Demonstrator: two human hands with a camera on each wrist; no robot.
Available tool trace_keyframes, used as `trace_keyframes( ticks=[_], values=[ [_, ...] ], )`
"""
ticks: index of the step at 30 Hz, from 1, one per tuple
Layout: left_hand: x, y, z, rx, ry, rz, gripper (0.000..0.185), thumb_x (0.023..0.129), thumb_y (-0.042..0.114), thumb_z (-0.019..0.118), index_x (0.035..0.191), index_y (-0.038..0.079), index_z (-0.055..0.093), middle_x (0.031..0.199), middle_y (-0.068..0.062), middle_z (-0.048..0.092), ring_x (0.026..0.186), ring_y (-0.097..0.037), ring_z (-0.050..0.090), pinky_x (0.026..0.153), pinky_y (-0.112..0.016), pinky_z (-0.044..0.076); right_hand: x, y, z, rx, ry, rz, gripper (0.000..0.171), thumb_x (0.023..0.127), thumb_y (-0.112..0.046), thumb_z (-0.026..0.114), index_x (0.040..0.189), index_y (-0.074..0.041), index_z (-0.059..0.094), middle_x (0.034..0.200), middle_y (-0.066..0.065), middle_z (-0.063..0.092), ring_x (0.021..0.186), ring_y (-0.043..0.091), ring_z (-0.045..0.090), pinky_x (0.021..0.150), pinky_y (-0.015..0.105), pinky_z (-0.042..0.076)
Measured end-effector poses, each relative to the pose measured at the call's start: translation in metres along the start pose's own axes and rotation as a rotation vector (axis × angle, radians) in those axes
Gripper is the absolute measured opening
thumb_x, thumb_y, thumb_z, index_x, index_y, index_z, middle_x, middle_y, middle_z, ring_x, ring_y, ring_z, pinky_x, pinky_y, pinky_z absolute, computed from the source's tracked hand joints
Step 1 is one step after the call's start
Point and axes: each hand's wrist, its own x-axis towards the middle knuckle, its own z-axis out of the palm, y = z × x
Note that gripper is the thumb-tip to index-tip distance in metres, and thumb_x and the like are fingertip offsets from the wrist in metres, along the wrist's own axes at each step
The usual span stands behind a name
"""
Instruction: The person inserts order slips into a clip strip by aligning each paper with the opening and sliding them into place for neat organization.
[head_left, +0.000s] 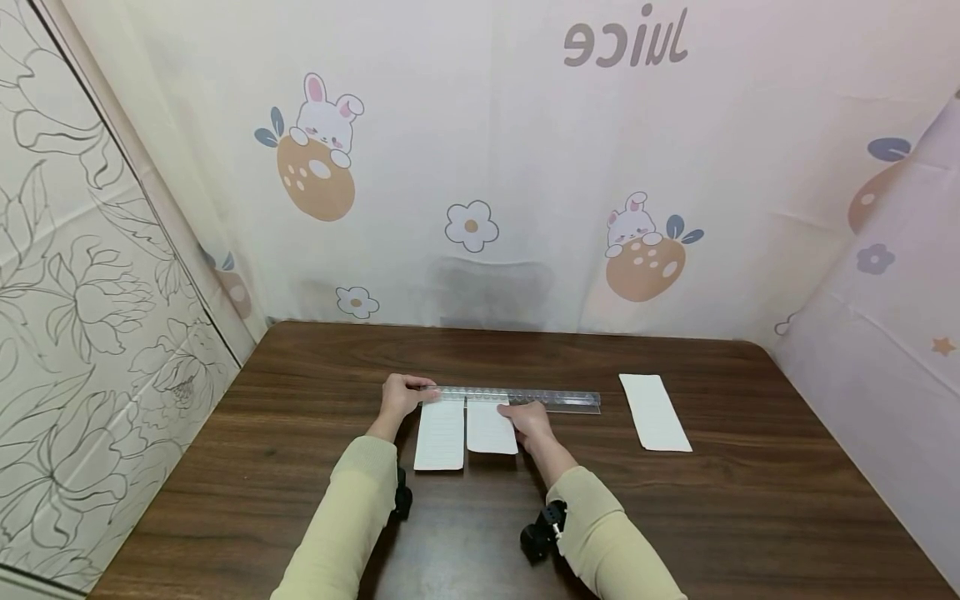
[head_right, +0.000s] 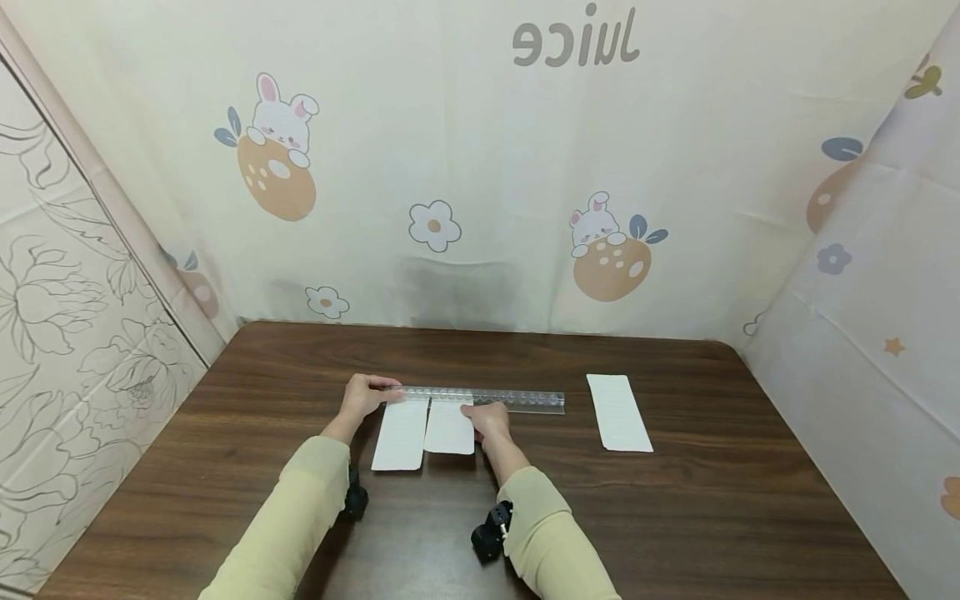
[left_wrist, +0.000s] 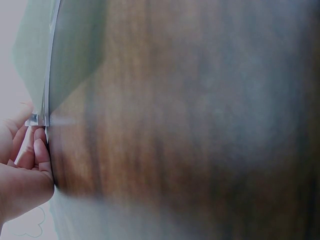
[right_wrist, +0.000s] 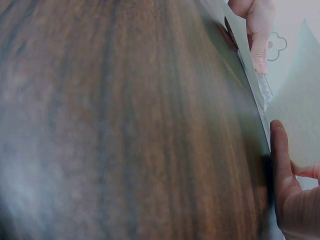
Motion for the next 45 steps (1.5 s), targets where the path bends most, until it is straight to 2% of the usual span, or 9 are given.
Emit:
trace_keyframes(
  ticks=[6,14,23,28,31,37,41,45],
  values=[
    [-0.001,0.002,-0.001,0.0,-0.003,-0.007,0.015,0.069,0.013,0.077,0.08,0.004,0.072,0.087,-0.009,0.066,0.081,-0.022,0.057,0.067,-0.032,0.047,0.0,0.0,0.0,-0.008,0.005,0.005,0.032,0.081,-0.005,0.062,0.104,0.015,0.052,0.089,0.021,0.059,0.065,0.018,0.058,0.058,0.03,0.049],
    [-0.002,0.003,-0.001,0.016,-0.002,-0.006,0.015,0.069,0.013,0.076,0.08,0.004,0.072,0.087,-0.008,0.066,0.083,-0.023,0.057,0.067,-0.032,0.047,-0.002,-0.002,-0.001,-0.013,-0.002,0.007,0.034,0.082,-0.006,0.061,0.106,0.015,0.051,0.095,0.023,0.058,0.068,0.018,0.059,0.059,0.03,0.049],
    [-0.002,0.002,-0.001,0.022,0.001,0.001,0.016,0.069,0.014,0.076,0.08,0.004,0.072,0.088,-0.008,0.066,0.084,-0.023,0.057,0.068,-0.032,0.047,-0.003,-0.003,-0.001,0.007,-0.023,0.001,0.034,0.083,-0.006,0.06,0.107,0.016,0.05,0.093,0.023,0.058,0.065,0.016,0.058,0.059,0.029,0.049],
    [-0.001,0.0,0.0,0.024,-0.002,0.01,0.016,0.069,0.015,0.077,0.081,0.004,0.072,0.09,-0.009,0.066,0.085,-0.023,0.057,0.07,-0.034,0.047,-0.004,-0.003,-0.002,0.013,-0.035,0.004,0.033,0.083,-0.007,0.059,0.105,0.016,0.05,0.075,0.012,0.057,0.058,0.012,0.054,0.055,0.027,0.048],
    [-0.001,0.0,0.0,0.021,-0.002,0.014,0.016,0.069,0.014,0.077,0.081,0.004,0.072,0.09,-0.009,0.066,0.085,-0.023,0.057,0.071,-0.034,0.047,-0.005,-0.004,-0.005,0.005,-0.052,0.012,0.032,0.084,-0.01,0.06,0.104,0.013,0.051,0.067,0.005,0.053,0.054,0.01,0.052,0.052,0.025,0.047],
    [-0.001,-0.001,0.0,0.01,-0.003,0.017,0.016,0.068,0.013,0.077,0.08,0.004,0.072,0.088,-0.009,0.066,0.083,-0.023,0.058,0.069,-0.034,0.048,-0.008,-0.005,-0.013,-0.041,-0.081,0.017,0.03,0.084,-0.014,0.06,0.101,0.01,0.054,0.07,0.006,0.054,0.058,0.012,0.052,0.053,0.023,0.048],
    [-0.002,0.0,0.0,0.011,-0.006,0.022,0.016,0.069,0.013,0.077,0.08,0.004,0.072,0.089,-0.009,0.066,0.083,-0.023,0.057,0.069,-0.033,0.047,-0.01,-0.005,-0.018,-0.042,-0.112,0.005,0.027,0.085,-0.013,0.058,0.097,0.012,0.056,0.064,0.005,0.055,0.054,0.01,0.052,0.052,0.022,0.048],
    [-0.003,0.001,-0.001,0.011,-0.004,0.02,0.016,0.069,0.013,0.077,0.081,0.003,0.072,0.089,-0.009,0.066,0.083,-0.023,0.057,0.069,-0.033,0.047,-0.013,-0.007,-0.025,-0.026,-0.159,-0.019,0.031,0.087,-0.011,0.055,0.103,0.016,0.054,0.067,0.009,0.057,0.056,0.011,0.056,0.057,0.025,0.051]
  ],
)
